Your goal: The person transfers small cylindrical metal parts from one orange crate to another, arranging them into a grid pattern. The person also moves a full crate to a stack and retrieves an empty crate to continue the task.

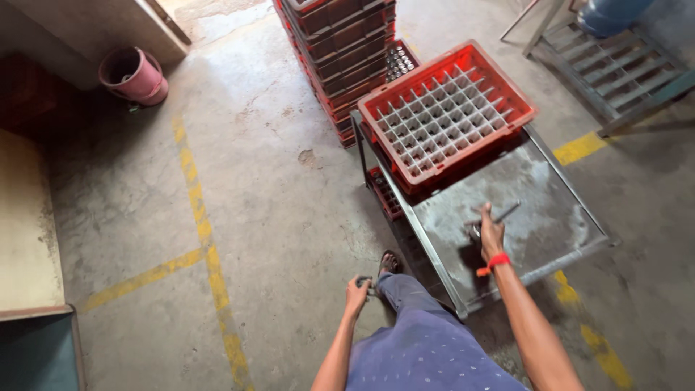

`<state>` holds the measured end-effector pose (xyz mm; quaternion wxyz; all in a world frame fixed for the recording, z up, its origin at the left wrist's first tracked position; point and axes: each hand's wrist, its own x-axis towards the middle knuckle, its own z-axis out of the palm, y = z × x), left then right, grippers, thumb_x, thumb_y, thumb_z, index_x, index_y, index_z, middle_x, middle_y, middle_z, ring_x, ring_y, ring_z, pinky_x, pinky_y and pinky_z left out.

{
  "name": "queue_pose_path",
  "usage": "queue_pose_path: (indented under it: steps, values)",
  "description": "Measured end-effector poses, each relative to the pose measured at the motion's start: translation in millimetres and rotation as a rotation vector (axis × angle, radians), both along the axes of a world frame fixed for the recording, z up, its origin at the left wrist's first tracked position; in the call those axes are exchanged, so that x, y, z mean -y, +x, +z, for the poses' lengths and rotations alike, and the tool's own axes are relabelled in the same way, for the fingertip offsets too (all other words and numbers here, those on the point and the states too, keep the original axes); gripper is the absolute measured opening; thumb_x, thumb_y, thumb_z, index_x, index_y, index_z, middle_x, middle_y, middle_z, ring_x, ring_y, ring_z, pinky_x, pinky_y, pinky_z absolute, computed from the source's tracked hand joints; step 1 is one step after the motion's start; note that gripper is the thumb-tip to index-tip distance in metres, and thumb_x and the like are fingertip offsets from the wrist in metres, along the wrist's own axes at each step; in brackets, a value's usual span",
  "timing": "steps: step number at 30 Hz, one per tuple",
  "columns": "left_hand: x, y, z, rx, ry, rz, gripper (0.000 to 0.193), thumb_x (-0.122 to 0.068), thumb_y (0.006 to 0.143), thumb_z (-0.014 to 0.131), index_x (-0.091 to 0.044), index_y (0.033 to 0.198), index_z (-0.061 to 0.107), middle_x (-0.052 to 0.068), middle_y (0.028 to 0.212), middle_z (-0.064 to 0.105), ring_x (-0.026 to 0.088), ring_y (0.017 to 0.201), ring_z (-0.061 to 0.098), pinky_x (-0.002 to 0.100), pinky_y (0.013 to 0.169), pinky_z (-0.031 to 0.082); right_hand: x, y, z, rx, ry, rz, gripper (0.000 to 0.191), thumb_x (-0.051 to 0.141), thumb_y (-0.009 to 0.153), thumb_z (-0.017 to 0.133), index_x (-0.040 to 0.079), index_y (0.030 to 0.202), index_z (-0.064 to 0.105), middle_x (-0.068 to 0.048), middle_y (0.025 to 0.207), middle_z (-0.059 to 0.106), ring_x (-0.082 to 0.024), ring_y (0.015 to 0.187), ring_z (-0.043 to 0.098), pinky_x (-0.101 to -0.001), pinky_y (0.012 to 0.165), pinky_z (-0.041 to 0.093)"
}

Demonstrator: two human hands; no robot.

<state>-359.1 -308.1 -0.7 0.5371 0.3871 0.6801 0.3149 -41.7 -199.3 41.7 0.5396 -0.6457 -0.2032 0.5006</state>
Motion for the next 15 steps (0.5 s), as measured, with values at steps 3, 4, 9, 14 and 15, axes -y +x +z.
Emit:
queue_pose_path:
  steps: [3, 4, 9, 14, 15]
  values:
    - [-40, -25, -3, 0.095, -0.078, 0.081, 0.024, -0.021, 0.093, 0.064, -0.008, 0.111, 0.074, 0.003, 0.085, 0.078, 0.012, 0.067, 0.073, 0.026, 0.053, 0.051, -65, -17, 14, -0.01, -0.087, 0.013, 0.065, 0.063, 0.102, 0.058, 0.0, 0.101, 0.069, -0.007, 0.068, 0.063, -0.017, 0.052, 0.058, -0.0307, 0.047, 0.047]
    - [-56, -32, -3, 0.082, -0.079, 0.08, 0.024, -0.021, 0.093, 0.064, -0.008, 0.111, 0.074, 0.004, 0.085, 0.078, 0.012, 0.067, 0.073, 0.026, 0.053, 0.051, -83, -21, 18, -0.012, -0.132, 0.012, 0.072, 0.066, 0.104, 0.058, -0.006, 0.098, 0.067, -0.009, 0.066, 0.058, -0.02, 0.051, 0.057, -0.0336, 0.045, 0.046]
    - [-138, -49, -2, -0.005, -0.074, 0.005, 0.026, -0.021, 0.093, 0.064, -0.01, 0.114, 0.075, 0.003, 0.087, 0.079, 0.012, 0.069, 0.074, 0.028, 0.056, 0.052, -156, -39, 29, 0.33, -0.071, -0.021, 0.069, 0.065, 0.091, 0.077, -0.003, 0.098, 0.067, -0.01, 0.082, 0.069, -0.017, 0.069, 0.065, -0.032, 0.059, 0.052]
    - [-222, -33, -3, -0.152, 0.321, -0.119, 0.025, -0.019, 0.092, 0.067, -0.006, 0.112, 0.074, 0.011, 0.086, 0.078, 0.02, 0.074, 0.075, 0.033, 0.07, 0.057, -168, -36, 11, 0.371, -0.231, -0.052, 0.053, 0.047, 0.083, 0.076, -0.005, 0.088, 0.072, -0.012, 0.08, 0.071, -0.021, 0.071, 0.067, -0.0388, 0.065, 0.053]
    - [-235, -26, -4, -0.187, 0.368, -0.119, 0.025, -0.019, 0.092, 0.067, -0.005, 0.113, 0.073, 0.012, 0.091, 0.078, 0.022, 0.08, 0.074, 0.035, 0.074, 0.057, -164, -35, 7, 0.373, -0.22, -0.082, 0.051, 0.047, 0.084, 0.075, -0.004, 0.089, 0.072, -0.011, 0.08, 0.072, -0.02, 0.072, 0.067, -0.0376, 0.066, 0.053]
